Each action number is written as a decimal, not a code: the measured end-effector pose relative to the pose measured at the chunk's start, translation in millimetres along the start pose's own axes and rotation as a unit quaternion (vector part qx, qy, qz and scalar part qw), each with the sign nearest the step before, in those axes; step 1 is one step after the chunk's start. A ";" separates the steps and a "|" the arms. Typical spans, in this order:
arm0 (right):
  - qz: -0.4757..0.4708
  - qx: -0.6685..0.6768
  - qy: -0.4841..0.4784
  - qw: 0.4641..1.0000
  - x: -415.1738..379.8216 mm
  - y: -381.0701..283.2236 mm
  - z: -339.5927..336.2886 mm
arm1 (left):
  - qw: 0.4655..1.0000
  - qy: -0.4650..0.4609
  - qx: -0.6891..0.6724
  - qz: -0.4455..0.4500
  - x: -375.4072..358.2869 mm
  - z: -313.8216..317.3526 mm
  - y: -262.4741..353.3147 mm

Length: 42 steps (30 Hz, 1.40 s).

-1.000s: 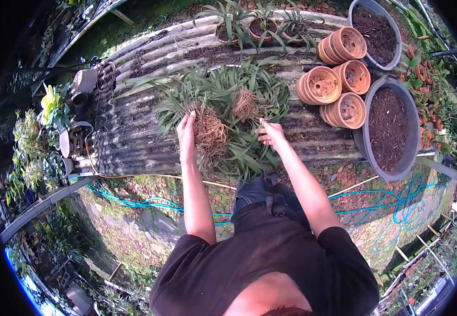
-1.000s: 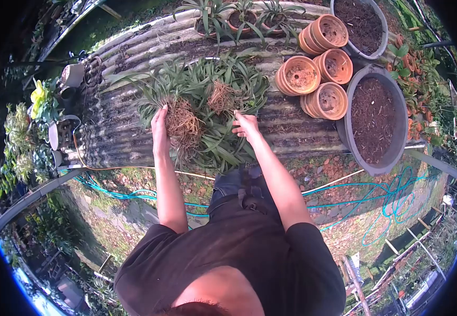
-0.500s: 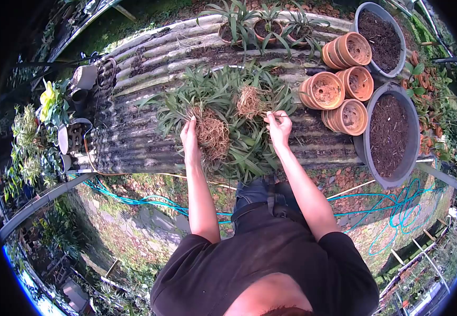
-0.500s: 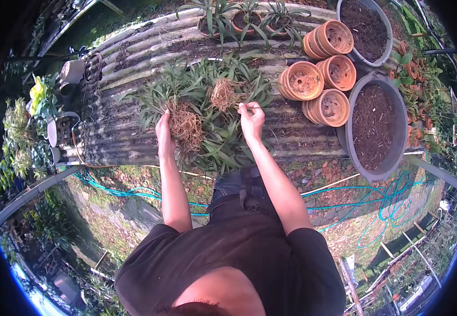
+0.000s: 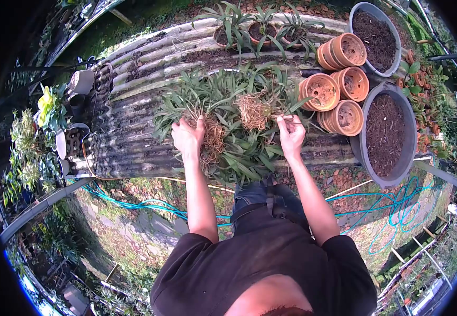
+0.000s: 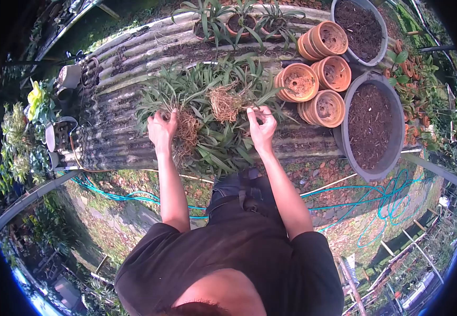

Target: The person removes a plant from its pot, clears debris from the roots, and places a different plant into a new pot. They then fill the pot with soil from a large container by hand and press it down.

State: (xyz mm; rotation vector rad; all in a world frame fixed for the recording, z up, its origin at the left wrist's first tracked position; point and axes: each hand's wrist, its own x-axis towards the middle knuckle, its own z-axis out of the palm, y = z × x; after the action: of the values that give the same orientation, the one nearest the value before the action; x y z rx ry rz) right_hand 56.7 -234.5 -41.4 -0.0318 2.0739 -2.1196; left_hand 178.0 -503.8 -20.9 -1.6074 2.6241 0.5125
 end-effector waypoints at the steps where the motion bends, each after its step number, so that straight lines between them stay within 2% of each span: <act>1: -0.005 -0.007 -0.002 1.000 -1.2 -9.5 -4.6 | 0.999 0.038 -0.012 0.031 -5.1 -13.5 12.6; 2: -0.010 -0.013 -0.005 1.000 -2.2 -17.1 -8.8 | 0.995 0.076 -0.025 0.062 -8.8 -19.9 22.5; 4: -0.018 0.002 -0.006 1.000 -6.0 -24.1 -19.1 | 0.962 0.165 -0.010 0.216 -15.5 -18.0 40.0; 6: -0.030 0.007 -0.007 0.999 -8.8 -32.3 -29.2 | 0.941 0.036 -0.174 0.288 -33.5 -28.8 73.0; 8: -0.067 -0.006 -0.003 0.998 -11.7 -42.4 -38.0 | 0.896 -0.141 -0.242 0.346 -54.6 -26.8 100.9; 10: -0.118 -0.064 0.001 0.991 -14.2 -53.9 -50.0 | 0.880 -0.191 -0.190 0.392 -79.2 -15.8 124.4; 12: -0.180 -0.148 0.000 0.973 -15.9 -71.6 -63.5 | 0.879 -0.221 -0.183 0.381 -99.7 -2.4 143.4; 14: -0.231 -0.225 -0.009 0.947 -20.1 -86.3 -79.0 | 0.839 -0.290 -0.283 0.362 -114.2 14.7 155.3; 16: -0.284 -0.259 -0.014 0.923 -24.8 -90.9 -93.6 | 0.819 -0.274 -0.302 0.404 -130.9 34.2 164.5; 20: -0.265 -0.240 -0.002 0.934 -40.5 -89.6 -124.4 | 0.792 -0.274 -0.320 0.442 -163.2 74.6 176.8; 21: -0.252 -0.226 0.008 0.941 -45.3 -91.8 -130.9 | 0.795 -0.268 -0.321 0.440 -174.5 77.5 180.9; 22: -0.240 -0.210 0.015 0.948 -49.3 -93.3 -138.6 | 0.778 -0.333 -0.354 0.398 -180.1 82.9 182.6; 23: -0.185 -0.129 -0.025 0.974 -53.4 -85.2 -151.5 | 0.757 -0.393 -0.386 0.352 -184.0 90.1 183.3; 24: -0.140 -0.028 -0.012 0.990 -58.2 -84.1 -159.5 | 0.731 -0.450 -0.414 0.303 -191.1 89.2 188.0; 25: -0.093 0.073 -0.002 0.993 -64.4 -82.9 -167.3 | 0.645 -0.530 -0.508 0.210 -203.6 77.9 195.9; 26: -0.044 0.174 0.006 0.984 -68.7 -81.9 -176.2 | 0.629 -0.533 -0.540 0.168 -210.2 87.0 194.9; 28: -0.069 0.171 -0.006 0.983 -71.6 -81.2 -203.8 | 0.564 -0.555 -0.603 0.099 -230.1 85.1 198.1; 31: -0.045 0.133 -0.006 0.990 -81.0 -74.3 -245.1 | 0.553 -0.554 -0.619 0.063 -261.6 83.7 200.7; 34: -0.052 -0.047 -0.029 0.997 -90.9 -71.8 -279.4 | 0.627 -0.520 -0.571 0.104 -302.5 75.2 209.2; 35: -0.010 -0.052 -0.040 0.998 -96.1 -69.5 -288.3 | 0.674 -0.510 -0.522 0.117 -319.1 70.7 211.8; 36: 0.022 -0.069 -0.057 0.996 -103.6 -73.2 -296.1 | 0.708 -0.482 -0.482 0.185 -324.8 99.1 202.3; 38: 0.033 -0.044 -0.093 0.994 -112.4 -53.4 -312.7 | 0.818 -0.351 -0.313 0.331 -353.6 111.5 200.1; 39: 0.016 -0.107 -0.113 0.988 -110.4 -19.2 -326.0 | 0.801 -0.279 -0.324 0.420 -371.3 109.1 203.0; 40: 0.023 -0.106 -0.110 0.988 -112.7 -11.8 -332.7 | 0.835 -0.285 -0.259 0.394 -386.2 109.5 205.6; 42: 0.034 -0.113 -0.090 0.989 -115.5 -15.3 -350.1 | 0.834 -0.278 -0.251 0.405 -410.8 97.2 217.1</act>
State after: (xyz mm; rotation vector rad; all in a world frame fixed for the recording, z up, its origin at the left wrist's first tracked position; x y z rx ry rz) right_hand 120.5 128.4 -24.0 -0.1740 2.1607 -1.7640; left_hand 167.0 -31.2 21.9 -0.1404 2.6420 1.5121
